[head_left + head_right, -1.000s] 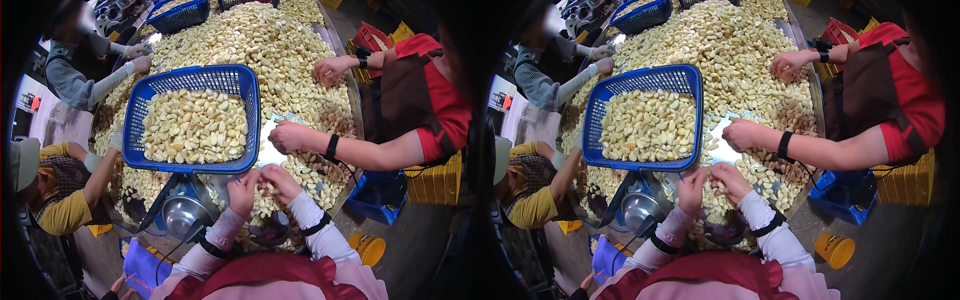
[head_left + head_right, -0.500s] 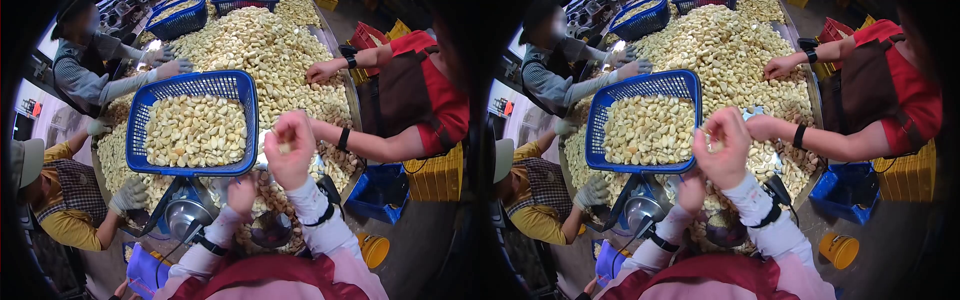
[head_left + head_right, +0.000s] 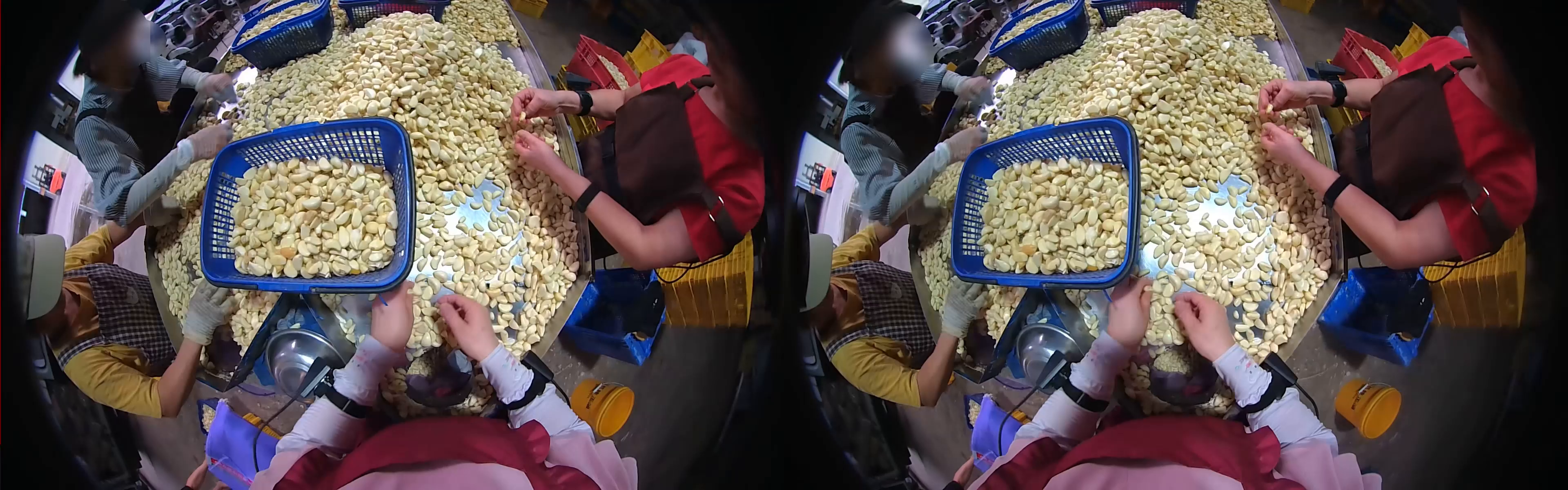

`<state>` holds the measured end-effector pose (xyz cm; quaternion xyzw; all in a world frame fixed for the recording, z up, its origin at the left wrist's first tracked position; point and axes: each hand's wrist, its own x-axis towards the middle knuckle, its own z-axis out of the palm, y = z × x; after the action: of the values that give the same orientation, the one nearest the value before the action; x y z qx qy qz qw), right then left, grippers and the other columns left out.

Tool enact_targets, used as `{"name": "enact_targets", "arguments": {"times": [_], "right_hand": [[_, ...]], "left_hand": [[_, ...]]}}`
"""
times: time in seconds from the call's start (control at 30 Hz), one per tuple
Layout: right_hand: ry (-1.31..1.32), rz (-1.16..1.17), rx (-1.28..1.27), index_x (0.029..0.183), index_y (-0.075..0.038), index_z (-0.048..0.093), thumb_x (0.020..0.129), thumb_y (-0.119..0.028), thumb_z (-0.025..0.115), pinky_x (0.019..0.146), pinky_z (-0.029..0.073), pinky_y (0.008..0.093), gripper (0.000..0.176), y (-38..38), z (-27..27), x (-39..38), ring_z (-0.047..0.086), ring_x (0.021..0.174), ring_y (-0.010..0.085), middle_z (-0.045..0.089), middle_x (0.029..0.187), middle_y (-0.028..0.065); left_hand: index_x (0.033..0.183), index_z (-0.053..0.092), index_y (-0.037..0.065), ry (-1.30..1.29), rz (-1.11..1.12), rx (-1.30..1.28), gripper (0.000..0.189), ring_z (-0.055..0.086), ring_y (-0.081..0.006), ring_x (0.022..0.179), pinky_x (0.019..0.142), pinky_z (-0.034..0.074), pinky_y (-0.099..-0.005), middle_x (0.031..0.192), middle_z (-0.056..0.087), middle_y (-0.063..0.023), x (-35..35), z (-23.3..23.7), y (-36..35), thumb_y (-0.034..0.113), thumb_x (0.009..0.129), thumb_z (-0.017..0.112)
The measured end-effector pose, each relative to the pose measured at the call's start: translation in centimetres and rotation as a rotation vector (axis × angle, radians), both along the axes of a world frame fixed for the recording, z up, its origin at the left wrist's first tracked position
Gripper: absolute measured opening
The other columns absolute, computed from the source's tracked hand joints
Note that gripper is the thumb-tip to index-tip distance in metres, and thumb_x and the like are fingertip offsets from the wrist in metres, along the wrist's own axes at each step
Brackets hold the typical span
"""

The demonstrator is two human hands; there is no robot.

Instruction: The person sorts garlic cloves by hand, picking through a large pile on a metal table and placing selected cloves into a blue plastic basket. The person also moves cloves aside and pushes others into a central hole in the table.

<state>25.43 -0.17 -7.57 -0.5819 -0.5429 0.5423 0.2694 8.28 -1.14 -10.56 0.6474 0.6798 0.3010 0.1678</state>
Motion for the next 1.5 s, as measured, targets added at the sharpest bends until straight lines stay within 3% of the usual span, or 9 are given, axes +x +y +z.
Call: {"name": "enact_targets", "arguments": {"times": [0.23,0.37,0.43,0.63,0.8,1.1,1.23,1.33,1.5], "right_hand": [[-0.174,0.104,0.229,0.077,-0.002,0.057,0.101,-0.027,0.05,0.051,0.041,0.0381,0.036,-1.7,-0.2,1.0,0.054,0.052,0.019,0.058,0.063,0.0075],[1.044,0.018,-0.506,0.068,-0.005,0.048,0.102,-0.027,0.051,0.042,0.03,0.0244,0.04,-0.3,3.2,4.8,0.039,0.046,0.0099,0.046,0.057,0.0011],[1.8,0.758,-0.087,0.07,0.001,0.066,0.089,-0.018,0.07,0.039,0.038,0.0266,0.027,2.1,4.9,8.0,0.054,0.052,0.012,0.059,0.063,0.0104],[-0.325,0.334,0.466,0.085,-0.001,0.071,0.084,-0.011,0.066,0.065,0.052,0.0342,0.012,3.4,3.1,1.3,0.064,0.075,0.0259,0.063,0.079,0.0095],[-0.693,0.458,0.674,0.081,-0.005,0.066,0.078,-0.009,0.059,0.074,0.051,0.0402,0.009,4.6,-1.8,-3.1,0.058,0.092,0.0282,0.058,0.091,0.0088],[-0.785,0.487,0.815,0.08,-0.004,0.067,0.073,-0.007,0.067,0.073,0.054,0.0349,0.008,4.1,-1.3,-0.5,0.058,0.091,0.029,0.057,0.098,0.0089],[-0.293,0.195,0.368,0.081,-0.002,0.063,0.075,-0.001,0.069,0.071,0.055,0.0304,0.009,4.1,1.2,1.5,0.065,0.08,0.0221,0.063,0.096,0.0087],[0.749,-0.13,-0.397,0.095,-0.002,0.061,0.087,-0.006,0.066,0.063,0.054,0.0263,0.01,2.4,0.2,3.0,0.062,0.073,0.012,0.065,0.091,0.0051],[0.314,-0.005,-0.405,0.092,-0.002,0.063,0.085,-0.005,0.067,0.061,0.052,0.0311,0.008,4.2,-0.5,0.9,0.063,0.074,0.0161,0.064,0.092,0.0091]], "left_hand": [[0.102,0.061,0.0,-1.364,0.05,-0.502,0.013,0.063,-0.0117,0.073,0.065,0.051,-0.0256,0.083,0.066,-0.0053,2.2,1.6,-3.0,0.005,0.091,0.065],[0.101,0.059,-0.001,-1.753,0.126,-0.687,0.011,0.062,-0.0134,0.07,0.067,0.052,-0.0265,0.08,0.065,-0.0052,2.8,1.9,-2.8,0.003,0.091,0.063],[0.098,0.061,-0.001,-1.343,0.165,-0.391,0.009,0.064,-0.0159,0.073,0.068,0.052,-0.0291,0.082,0.066,-0.0088,0.8,1.3,-2.6,0.004,0.091,0.062],[0.09,0.065,-0.001,0.036,-0.025,0.038,0.01,0.064,-0.0334,0.083,0.075,0.05,-0.0419,0.088,0.065,-0.0181,-2.9,-0.2,-0.9,0.001,0.081,0.065],[0.096,0.072,0.007,0.321,0.218,-0.025,0.02,0.059,-0.0358,0.092,0.081,0.049,-0.0439,0.087,0.067,-0.0124,-5.8,2.4,-3.1,0.003,0.077,0.065],[0.107,0.066,0.007,0.427,-0.025,-0.079,0.021,0.066,-0.0286,0.092,0.077,0.052,-0.041,0.096,0.07,-0.0115,-0.4,-2.1,1.3,0.013,0.09,0.055],[0.118,0.058,0.001,0.141,0.033,-0.205,0.027,0.065,-0.0281,0.105,0.087,0.05,-0.0372,0.107,0.069,-0.0153,0.0,-2.0,2.1,0.014,0.094,0.051],[0.12,0.055,0.0,0.045,0.063,-0.33,0.029,0.064,-0.0282,0.109,0.092,0.048,-0.0354,0.116,0.066,-0.0171,-0.1,-2.7,2.3,0.012,0.095,0.049],[0.127,0.051,0.002,0.405,0.07,-0.281,0.033,0.058,-0.0264,0.119,0.097,0.045,-0.0364,0.128,0.062,-0.0152,1.1,-2.4,2.6,0.019,0.1,0.043]]}}
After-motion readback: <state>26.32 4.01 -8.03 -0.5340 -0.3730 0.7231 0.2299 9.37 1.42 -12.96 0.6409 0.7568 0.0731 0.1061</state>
